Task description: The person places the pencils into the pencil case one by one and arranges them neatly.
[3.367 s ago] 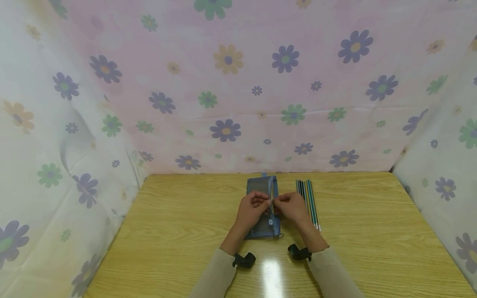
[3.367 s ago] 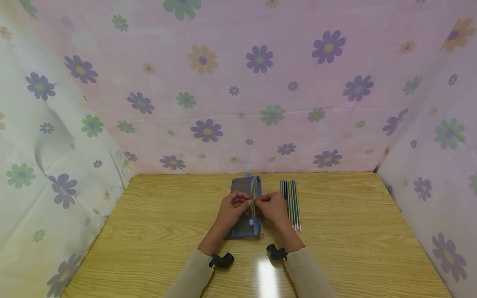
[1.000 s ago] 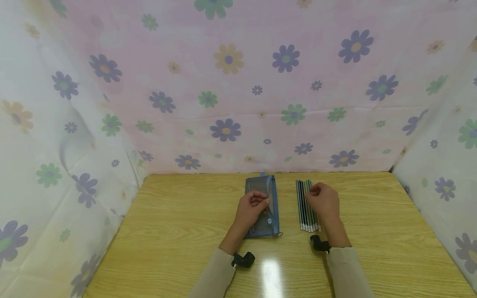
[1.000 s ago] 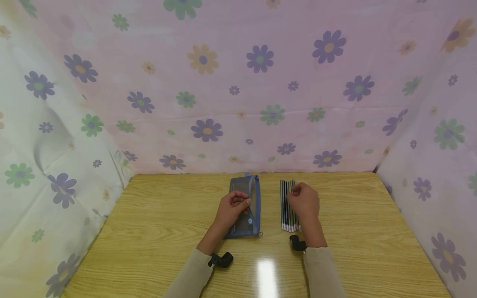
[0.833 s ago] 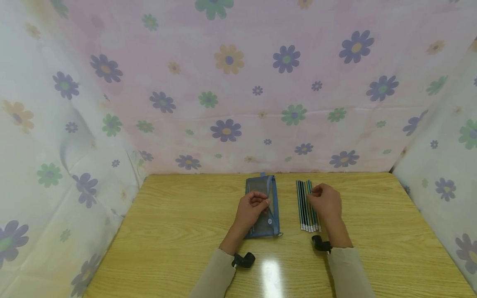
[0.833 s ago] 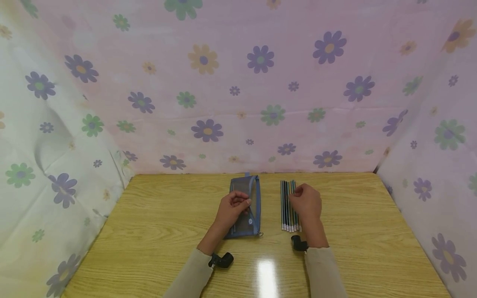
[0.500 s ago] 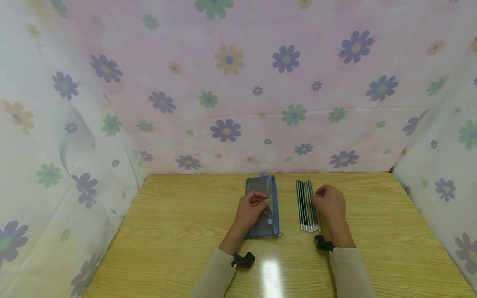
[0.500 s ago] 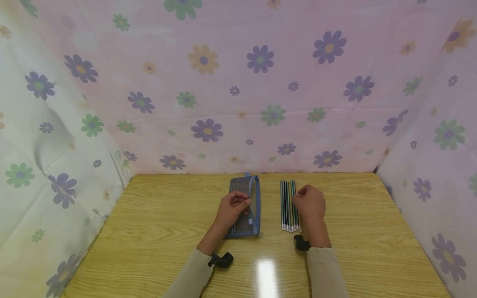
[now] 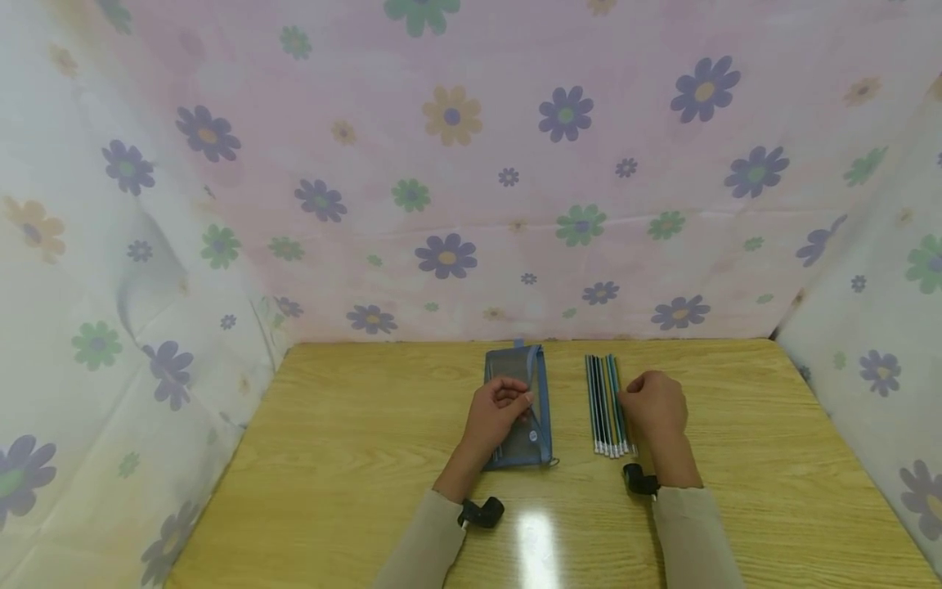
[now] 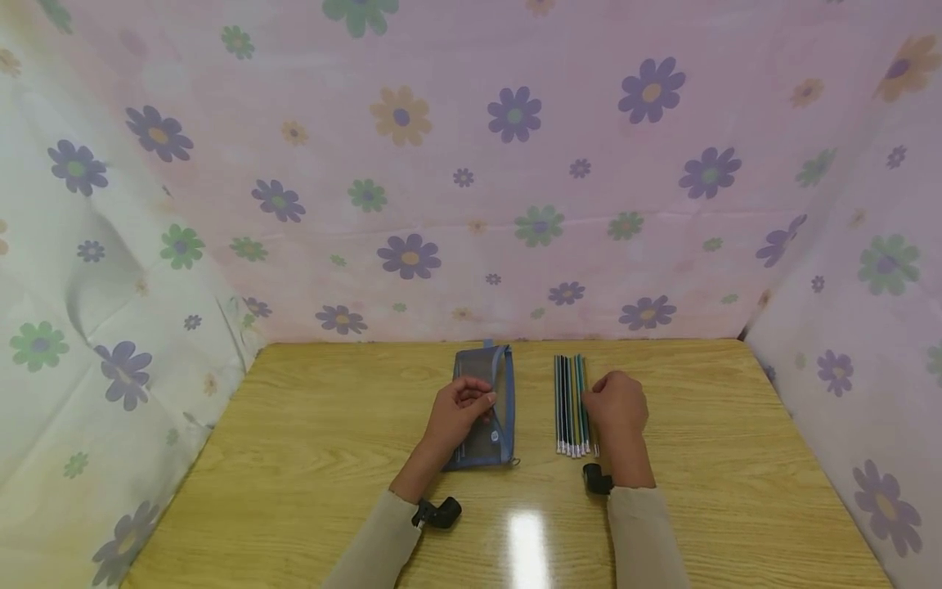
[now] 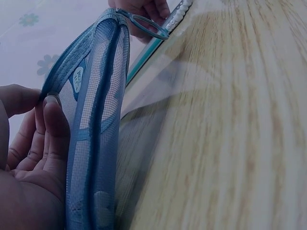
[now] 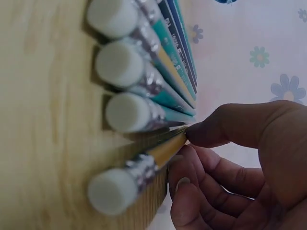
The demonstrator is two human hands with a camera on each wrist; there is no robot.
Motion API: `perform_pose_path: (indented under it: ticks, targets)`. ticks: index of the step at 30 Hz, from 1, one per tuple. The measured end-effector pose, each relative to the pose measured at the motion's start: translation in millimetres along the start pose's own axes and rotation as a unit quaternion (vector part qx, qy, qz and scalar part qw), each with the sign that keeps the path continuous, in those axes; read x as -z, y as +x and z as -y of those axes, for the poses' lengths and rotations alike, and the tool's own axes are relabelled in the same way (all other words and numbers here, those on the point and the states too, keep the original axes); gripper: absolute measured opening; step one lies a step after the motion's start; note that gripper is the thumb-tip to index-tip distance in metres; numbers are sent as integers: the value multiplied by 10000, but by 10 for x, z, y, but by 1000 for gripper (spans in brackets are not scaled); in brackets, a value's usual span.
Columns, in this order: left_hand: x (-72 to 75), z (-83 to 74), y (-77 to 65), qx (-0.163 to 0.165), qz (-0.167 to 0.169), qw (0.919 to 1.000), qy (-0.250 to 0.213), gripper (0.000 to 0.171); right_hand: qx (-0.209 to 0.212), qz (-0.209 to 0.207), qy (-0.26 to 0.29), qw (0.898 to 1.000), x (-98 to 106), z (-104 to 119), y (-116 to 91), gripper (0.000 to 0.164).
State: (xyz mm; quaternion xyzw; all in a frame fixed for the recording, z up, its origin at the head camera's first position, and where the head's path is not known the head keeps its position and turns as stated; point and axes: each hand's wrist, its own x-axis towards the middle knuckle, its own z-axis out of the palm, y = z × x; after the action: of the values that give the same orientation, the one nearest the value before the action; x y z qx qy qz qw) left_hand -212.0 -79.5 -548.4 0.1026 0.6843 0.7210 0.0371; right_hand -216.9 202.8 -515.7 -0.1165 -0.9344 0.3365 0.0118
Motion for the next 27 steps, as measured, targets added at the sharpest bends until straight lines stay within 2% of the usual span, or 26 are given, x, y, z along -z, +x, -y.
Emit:
perform_pose_path:
  ticks: [5, 12, 27]
  targets:
    - [-5, -13, 3, -5, -13, 10000, 50, 21, -248, 109, -162, 9995, 6, 17, 2, 23]
    - [-7, -27, -8, 12, 19, 10000, 55, 21, -407, 274, -380, 9981, 9, 40, -2, 36]
    - [-8, -14, -5, 69, 33, 9999, 72, 21, -589, 278, -607, 9960, -6, 64, -29, 40]
